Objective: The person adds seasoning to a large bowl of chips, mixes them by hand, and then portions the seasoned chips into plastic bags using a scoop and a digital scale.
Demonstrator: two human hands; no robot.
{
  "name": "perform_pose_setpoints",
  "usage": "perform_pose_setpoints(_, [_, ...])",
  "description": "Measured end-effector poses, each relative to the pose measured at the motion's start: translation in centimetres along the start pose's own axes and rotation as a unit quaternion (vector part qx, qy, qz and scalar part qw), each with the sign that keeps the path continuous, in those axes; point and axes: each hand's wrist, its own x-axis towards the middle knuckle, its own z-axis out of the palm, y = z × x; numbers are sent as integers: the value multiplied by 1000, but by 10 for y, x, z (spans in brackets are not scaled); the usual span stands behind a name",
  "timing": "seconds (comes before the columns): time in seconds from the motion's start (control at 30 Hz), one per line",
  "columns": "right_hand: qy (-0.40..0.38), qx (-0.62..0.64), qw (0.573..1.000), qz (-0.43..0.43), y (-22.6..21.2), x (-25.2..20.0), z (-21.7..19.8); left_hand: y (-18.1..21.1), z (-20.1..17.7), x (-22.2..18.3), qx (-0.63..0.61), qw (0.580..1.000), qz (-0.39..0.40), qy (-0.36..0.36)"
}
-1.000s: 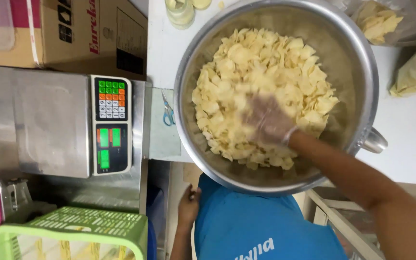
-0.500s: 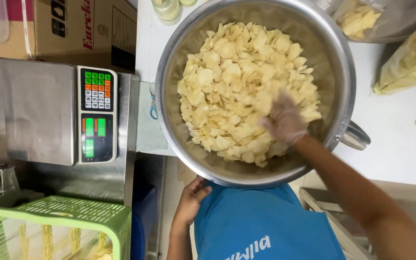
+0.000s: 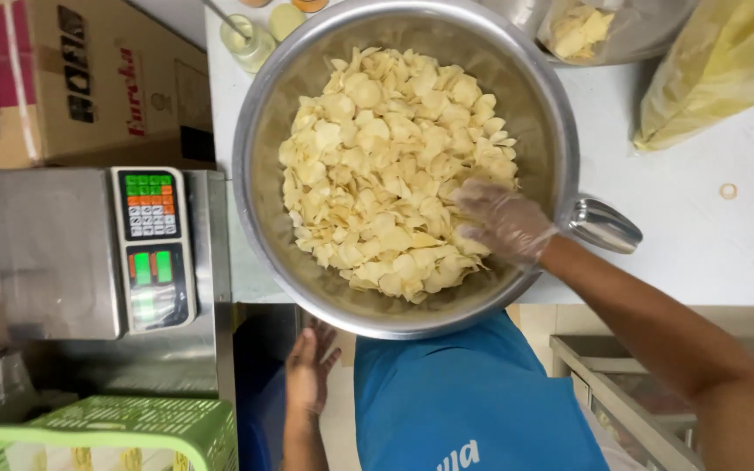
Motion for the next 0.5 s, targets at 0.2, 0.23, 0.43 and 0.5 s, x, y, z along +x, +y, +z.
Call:
perform_pose_setpoints(0.2, [11,-510,837,200,-51,6,1,-134,-50,17,319,931,-176,-31])
perform_pose_setpoints(0.23, [93,-442,879,152,-53,10,2,-128,-51,17,321,930,-168,-60])
perform_pose_setpoints(0.43, [86,-368,893,245,-35,36,13,-18,7,-25,364,919,-43,-149])
perform_pose_setpoints(0.5, [54,-368,876,308,-35,29,28,29,56,-39,399,907,55,-123])
